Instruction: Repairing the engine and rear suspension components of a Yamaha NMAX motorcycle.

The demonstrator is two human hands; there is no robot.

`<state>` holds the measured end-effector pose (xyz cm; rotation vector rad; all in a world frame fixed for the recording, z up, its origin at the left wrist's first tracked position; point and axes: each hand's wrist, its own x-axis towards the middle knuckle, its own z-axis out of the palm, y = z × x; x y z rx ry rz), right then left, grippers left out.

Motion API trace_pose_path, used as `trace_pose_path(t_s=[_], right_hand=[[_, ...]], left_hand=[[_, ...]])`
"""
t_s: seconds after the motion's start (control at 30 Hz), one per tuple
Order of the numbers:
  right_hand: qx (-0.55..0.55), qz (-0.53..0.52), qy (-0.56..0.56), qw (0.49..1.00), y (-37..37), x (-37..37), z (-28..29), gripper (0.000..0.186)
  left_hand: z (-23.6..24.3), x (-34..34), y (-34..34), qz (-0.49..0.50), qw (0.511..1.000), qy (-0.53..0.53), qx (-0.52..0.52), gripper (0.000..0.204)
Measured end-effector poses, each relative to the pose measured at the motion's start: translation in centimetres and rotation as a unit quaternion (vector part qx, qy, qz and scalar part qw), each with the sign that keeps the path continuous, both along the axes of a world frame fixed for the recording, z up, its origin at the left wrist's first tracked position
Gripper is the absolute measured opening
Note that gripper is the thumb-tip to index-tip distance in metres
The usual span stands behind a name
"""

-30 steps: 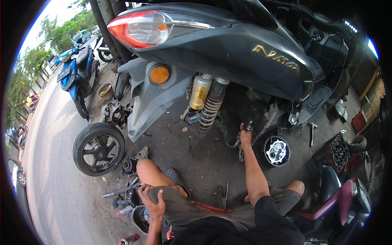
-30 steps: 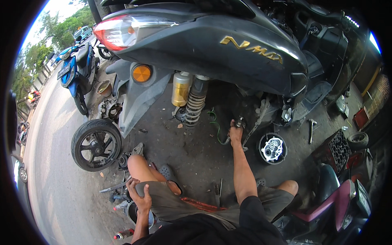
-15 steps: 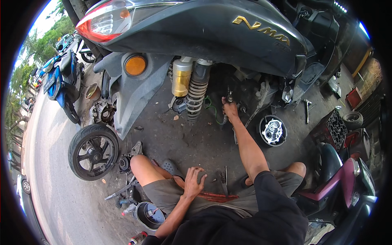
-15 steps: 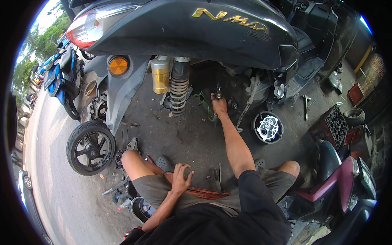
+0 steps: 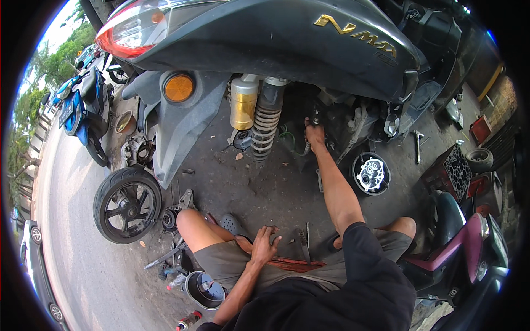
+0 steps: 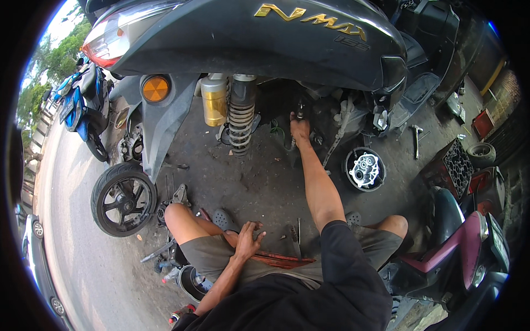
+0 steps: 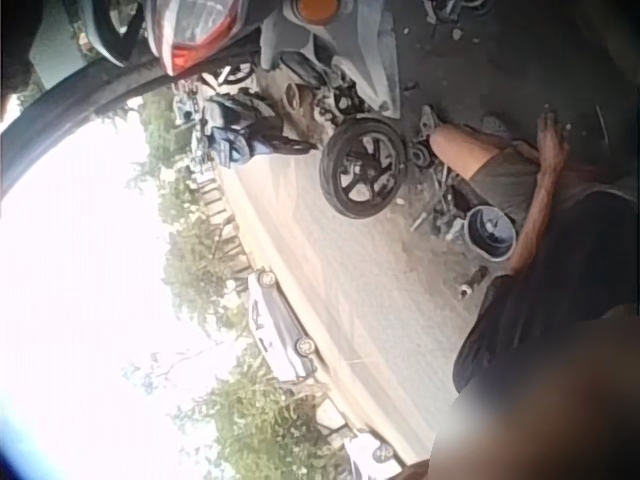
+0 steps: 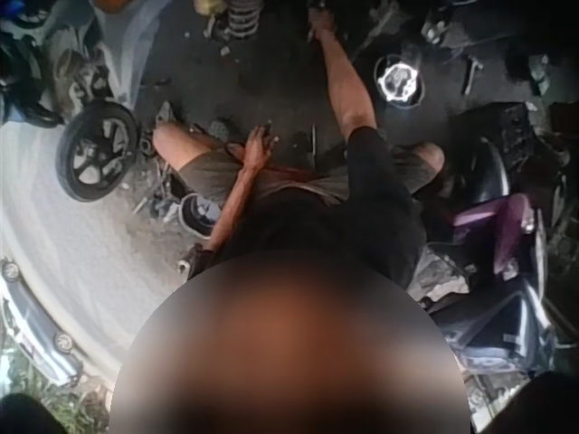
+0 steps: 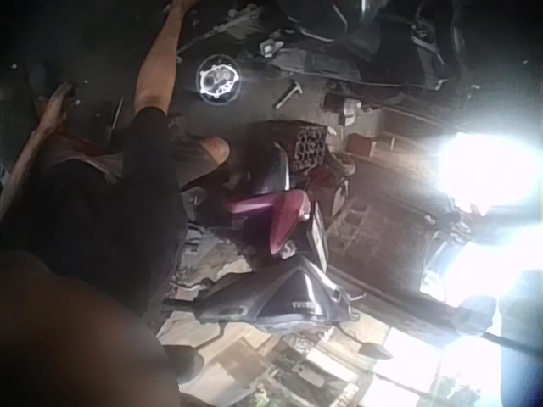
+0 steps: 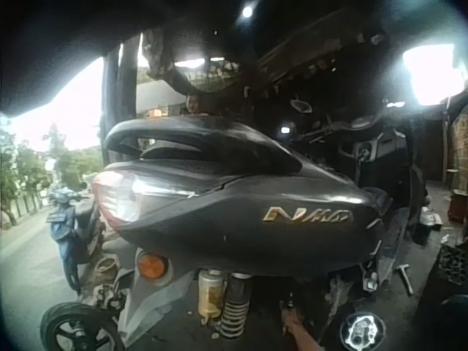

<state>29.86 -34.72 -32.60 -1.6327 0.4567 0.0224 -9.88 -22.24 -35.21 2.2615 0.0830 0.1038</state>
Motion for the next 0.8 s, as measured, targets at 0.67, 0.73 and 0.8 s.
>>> trace_pose_path(t_s=[0.67,0.73,0.8], right_hand=[[-0.082,-0.074,-0.246,0.963,-3.5,0.3,-6.2,0.045],[-0.135,-0.061,-0.253,0.956,-4.1,-0.5,-6.2,0.047],[-0.008,-0.011,-0.118,0.993,-0.4,-4.7,-3.1,0.049]], left_hand=[[-0.8,0.6,-0.8,-0.028,0.999,0.035,-0.016,0.028],[-0.3,0.6,-1.2,-0.036,0.998,0.046,-0.015,0.028],[-0.7,-0.9,0.1,-0.004,0.998,0.064,-0.005,0.028]])
